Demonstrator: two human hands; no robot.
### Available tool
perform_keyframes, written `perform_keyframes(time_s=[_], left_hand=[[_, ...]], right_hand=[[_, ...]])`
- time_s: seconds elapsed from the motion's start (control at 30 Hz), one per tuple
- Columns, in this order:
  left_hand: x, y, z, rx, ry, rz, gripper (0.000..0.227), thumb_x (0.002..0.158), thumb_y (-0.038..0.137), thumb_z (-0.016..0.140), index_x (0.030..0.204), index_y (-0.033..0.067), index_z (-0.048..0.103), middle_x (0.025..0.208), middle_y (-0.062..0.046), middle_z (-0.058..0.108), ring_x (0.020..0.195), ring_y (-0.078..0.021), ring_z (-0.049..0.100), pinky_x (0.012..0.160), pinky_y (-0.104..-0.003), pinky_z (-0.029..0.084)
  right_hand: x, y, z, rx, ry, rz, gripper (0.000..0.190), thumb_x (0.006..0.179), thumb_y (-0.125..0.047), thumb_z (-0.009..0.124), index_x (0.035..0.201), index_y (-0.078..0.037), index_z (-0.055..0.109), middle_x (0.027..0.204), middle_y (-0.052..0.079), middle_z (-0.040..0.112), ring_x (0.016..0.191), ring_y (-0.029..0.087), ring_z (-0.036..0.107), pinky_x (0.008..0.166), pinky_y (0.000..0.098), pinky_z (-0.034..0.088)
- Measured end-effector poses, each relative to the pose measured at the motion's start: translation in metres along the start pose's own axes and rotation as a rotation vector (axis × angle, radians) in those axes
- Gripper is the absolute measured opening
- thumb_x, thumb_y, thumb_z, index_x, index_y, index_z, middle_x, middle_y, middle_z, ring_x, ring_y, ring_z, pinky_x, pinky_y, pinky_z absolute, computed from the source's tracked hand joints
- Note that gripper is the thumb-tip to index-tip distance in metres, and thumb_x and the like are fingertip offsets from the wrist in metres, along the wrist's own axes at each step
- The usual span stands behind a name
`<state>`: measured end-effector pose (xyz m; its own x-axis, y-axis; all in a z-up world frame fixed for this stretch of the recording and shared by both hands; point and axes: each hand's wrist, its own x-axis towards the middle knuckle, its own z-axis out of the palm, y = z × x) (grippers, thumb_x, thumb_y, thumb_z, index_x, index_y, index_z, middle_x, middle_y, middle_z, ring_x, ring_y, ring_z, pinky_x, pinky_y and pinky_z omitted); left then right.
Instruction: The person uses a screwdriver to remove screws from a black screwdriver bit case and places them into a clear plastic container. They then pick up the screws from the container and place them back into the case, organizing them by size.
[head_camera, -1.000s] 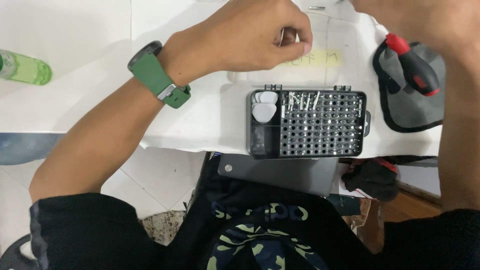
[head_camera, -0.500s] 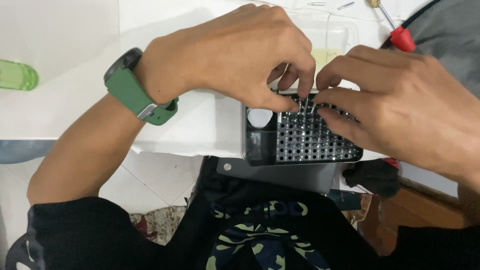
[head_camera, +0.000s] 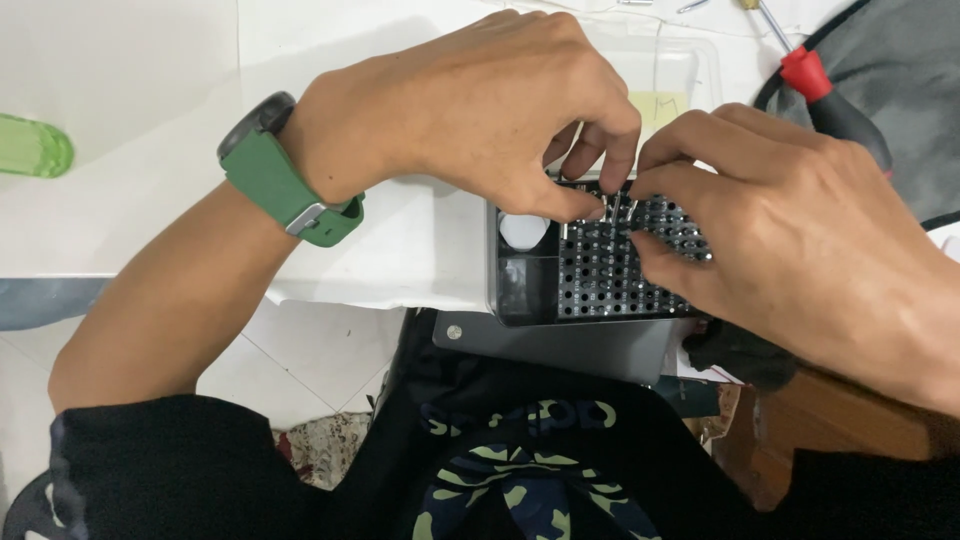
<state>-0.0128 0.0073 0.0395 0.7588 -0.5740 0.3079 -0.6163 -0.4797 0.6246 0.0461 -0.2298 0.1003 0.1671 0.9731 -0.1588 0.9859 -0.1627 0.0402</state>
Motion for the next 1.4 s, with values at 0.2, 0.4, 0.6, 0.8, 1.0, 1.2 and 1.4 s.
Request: perform_keyframes(time_s=[0.2, 0.4, 0.6, 0.8, 1.0, 1.2, 1.4], left_hand=[[-0.001, -0.003, 0.002, 0.015, -0.011, -0.006, 0.01, 0.09, 0.025, 0.084, 0.092, 0.016, 0.08, 0.072, 0.002, 0.07, 0.063, -0.0163, 0.065, 0.056, -0.035, 0.049], [-0.002, -0.002, 0.002, 0.006, 0.001, 0.023, 0.013, 0.091, 0.023, 0.087, 0.094, 0.0128, 0.08, 0.071, 0.001, 0.07, 0.061, -0.0159, 0.065, 0.056, -0.033, 0.05], [-0.001, -0.003, 0.001, -0.006, -0.021, -0.022, 0.011, 0.09, 0.023, 0.087, 0.094, 0.0141, 0.081, 0.073, 0.001, 0.071, 0.061, -0.0145, 0.066, 0.056, -0.031, 0.05], [-0.002, 0.002, 0.0, -0.01, -0.019, -0.069, 0.014, 0.089, 0.011, 0.069, 0.093, 0.0127, 0.082, 0.074, -0.001, 0.073, 0.064, -0.0132, 0.065, 0.056, -0.03, 0.052], [-0.002, 0.003, 0.0, -0.015, -0.032, -0.083, 0.014, 0.09, 0.011, 0.068, 0.094, 0.012, 0.082, 0.076, -0.001, 0.073, 0.064, -0.013, 0.063, 0.056, -0.029, 0.051], [-0.002, 0.003, 0.001, -0.022, -0.042, -0.089, 0.011, 0.093, 0.012, 0.07, 0.095, 0.0124, 0.08, 0.075, -0.001, 0.071, 0.063, -0.0135, 0.062, 0.057, -0.029, 0.051], [-0.003, -0.001, 0.007, 0.0, -0.006, 0.009, 0.009, 0.093, 0.01, 0.073, 0.098, 0.0091, 0.079, 0.073, -0.002, 0.072, 0.062, -0.0168, 0.065, 0.059, -0.032, 0.052]], right_hand=[[-0.004, 0.009, 0.012, 0.06, 0.119, -0.103, 0.02, 0.096, -0.024, 0.079, 0.109, -0.01, 0.075, 0.111, 0.005, 0.067, 0.097, 0.026, 0.069, 0.063, 0.0395, 0.058], [-0.008, -0.006, 0.015, 0.0, 0.15, -0.019, 0.015, 0.098, -0.02, 0.078, 0.105, -0.008, 0.075, 0.112, 0.004, 0.068, 0.099, 0.026, 0.069, 0.059, 0.0384, 0.057], [-0.008, -0.022, 0.016, 0.079, 0.173, 0.145, 0.013, 0.096, -0.014, 0.079, 0.102, -0.004, 0.077, 0.111, 0.004, 0.071, 0.095, 0.029, 0.066, 0.063, 0.042, 0.055], [-0.012, -0.029, 0.019, -0.053, 0.218, 0.206, 0.009, 0.099, -0.018, 0.079, 0.104, -0.01, 0.081, 0.11, -0.001, 0.074, 0.092, 0.023, 0.068, 0.052, 0.0366, 0.049], [-0.014, -0.033, 0.022, -0.091, 0.276, 0.203, 0.006, 0.1, -0.016, 0.079, 0.103, -0.011, 0.081, 0.111, -0.001, 0.076, 0.091, 0.023, 0.069, 0.052, 0.0358, 0.047], [-0.011, -0.024, 0.014, 0.099, 0.288, 0.131, 0.004, 0.103, -0.003, 0.079, 0.105, -0.001, 0.081, 0.106, 0.01, 0.079, 0.088, 0.026, 0.072, 0.07, 0.0374, 0.056], [-0.017, -0.005, -0.003, 0.235, 0.183, 0.076, 0.012, 0.102, -0.006, 0.078, 0.111, 0.0, 0.08, 0.115, 0.011, 0.078, 0.098, 0.026, 0.073, 0.079, 0.0398, 0.058]])
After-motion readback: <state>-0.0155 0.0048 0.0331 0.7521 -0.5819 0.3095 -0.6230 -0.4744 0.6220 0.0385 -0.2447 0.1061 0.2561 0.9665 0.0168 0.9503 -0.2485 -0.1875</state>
